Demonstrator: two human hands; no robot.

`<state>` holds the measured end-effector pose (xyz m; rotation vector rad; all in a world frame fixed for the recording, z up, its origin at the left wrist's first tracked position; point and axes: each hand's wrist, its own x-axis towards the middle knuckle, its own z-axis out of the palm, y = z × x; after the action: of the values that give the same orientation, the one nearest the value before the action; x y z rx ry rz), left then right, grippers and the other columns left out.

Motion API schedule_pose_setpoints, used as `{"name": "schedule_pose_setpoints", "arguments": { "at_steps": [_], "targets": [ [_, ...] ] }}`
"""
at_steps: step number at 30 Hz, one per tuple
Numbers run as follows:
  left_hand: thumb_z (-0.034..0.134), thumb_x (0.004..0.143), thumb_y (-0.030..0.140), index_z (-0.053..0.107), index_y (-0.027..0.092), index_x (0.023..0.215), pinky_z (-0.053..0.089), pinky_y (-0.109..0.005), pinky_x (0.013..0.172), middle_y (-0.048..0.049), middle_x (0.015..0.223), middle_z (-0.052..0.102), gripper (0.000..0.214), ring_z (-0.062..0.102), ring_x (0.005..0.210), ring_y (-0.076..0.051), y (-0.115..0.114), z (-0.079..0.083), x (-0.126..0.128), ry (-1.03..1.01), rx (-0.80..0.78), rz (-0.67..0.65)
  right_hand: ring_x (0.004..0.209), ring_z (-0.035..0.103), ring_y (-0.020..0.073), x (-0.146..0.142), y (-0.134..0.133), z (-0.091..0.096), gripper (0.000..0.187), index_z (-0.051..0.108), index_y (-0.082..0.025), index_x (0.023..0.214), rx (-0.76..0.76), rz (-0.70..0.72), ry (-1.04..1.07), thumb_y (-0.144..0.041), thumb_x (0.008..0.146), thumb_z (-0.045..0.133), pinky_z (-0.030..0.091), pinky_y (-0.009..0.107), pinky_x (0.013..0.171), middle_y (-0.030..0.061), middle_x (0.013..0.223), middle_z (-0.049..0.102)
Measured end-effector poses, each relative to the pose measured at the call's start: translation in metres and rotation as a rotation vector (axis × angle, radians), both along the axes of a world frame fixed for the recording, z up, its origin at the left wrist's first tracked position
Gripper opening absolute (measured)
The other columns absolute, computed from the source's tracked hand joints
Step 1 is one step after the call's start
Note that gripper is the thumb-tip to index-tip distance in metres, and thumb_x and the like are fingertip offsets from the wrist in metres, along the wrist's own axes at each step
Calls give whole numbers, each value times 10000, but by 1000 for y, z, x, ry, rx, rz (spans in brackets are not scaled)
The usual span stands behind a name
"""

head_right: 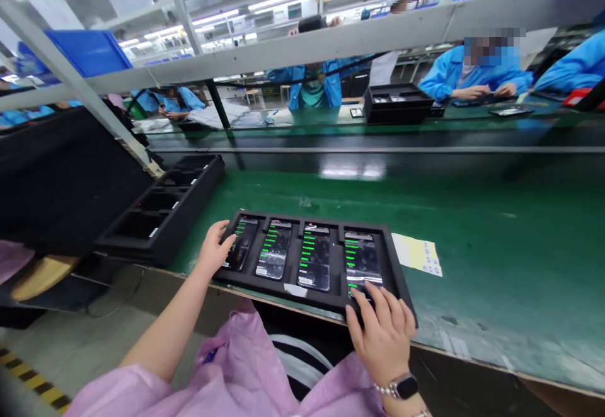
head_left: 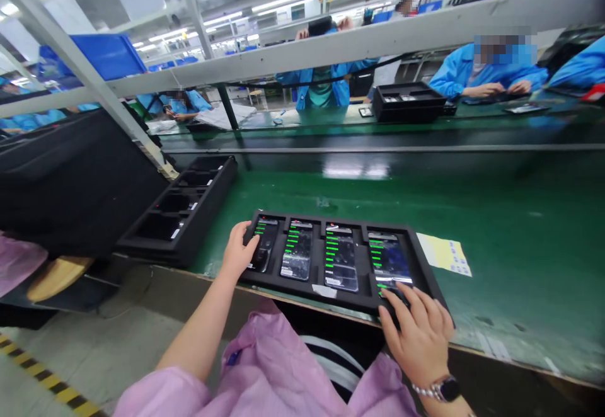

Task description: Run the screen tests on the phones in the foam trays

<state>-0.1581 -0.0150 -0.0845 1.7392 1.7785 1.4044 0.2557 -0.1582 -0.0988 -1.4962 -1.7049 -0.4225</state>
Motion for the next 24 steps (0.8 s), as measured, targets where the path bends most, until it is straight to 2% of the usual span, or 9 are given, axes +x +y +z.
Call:
{"name": "schedule_pose_setpoints", "arguments": {
  "at_steps": [5, 9, 12, 15, 19, 24],
  "targets": [
    [656, 920, 351, 631, 214, 1304, 622, -482, 1004, -144, 1357, 614, 408, 726, 1124, -266, -3, 3, 5, -29, 49, 34, 1302, 610, 362, -7, 2, -14, 386, 716, -248, 1311, 39, 24, 27, -483, 1028, 597, 380, 567, 1158, 154, 1414, 679],
    [647, 935, 389, 647, 211, 1270, 647, -432, 911, -147, 1329, 630, 379, 751, 1047, -250, -7, 6, 8, -25, 87, 14, 1310, 605, 377, -5, 4, -19, 554, 586, -315, 1519, 132, 21, 19, -468, 991, 653, 398, 575, 1148, 154, 1487, 616],
    [612, 955, 422, 658, 197, 1227, 654, -411, 847, -149, 1238, 666, 356, 763, 965, -241, -6, 6, 5, -27, 98, 13, 1313, 603, 384, -4, 4, -24, 619, 516, -344, 1584, 128, 8, 13, -471, 993, 648, 400, 582, 1144, 155, 1503, 601],
    [599, 958, 442, 663, 193, 1215, 646, -431, 892, -141, 1183, 687, 363, 761, 977, -248, -5, 2, 1, -37, 88, 5, 1311, 605, 384, -4, 3, -27, 623, 519, -337, 1578, 127, -11, -1, -483, 988, 656, 404, 580, 1138, 160, 1488, 611],
    [642, 935, 436, 696, 215, 1204, 608, -485, 1006, -138, 1257, 688, 352, 735, 1069, -266, -6, 1, 1, -49, 67, -39, 1316, 607, 383, -5, 3, -26, 584, 552, -317, 1552, 93, -22, -10, -464, 996, 652, 395, 580, 1142, 163, 1482, 620],
    [690, 899, 417, 753, 236, 1122, 516, -532, 1149, -125, 1282, 705, 293, 674, 1232, -301, -4, 4, 3, -54, 66, -106, 1268, 637, 355, -2, 3, -29, 533, 592, -326, 1499, 76, 28, -24, -485, 995, 660, 397, 553, 1131, 141, 1435, 665]
  ]
}}
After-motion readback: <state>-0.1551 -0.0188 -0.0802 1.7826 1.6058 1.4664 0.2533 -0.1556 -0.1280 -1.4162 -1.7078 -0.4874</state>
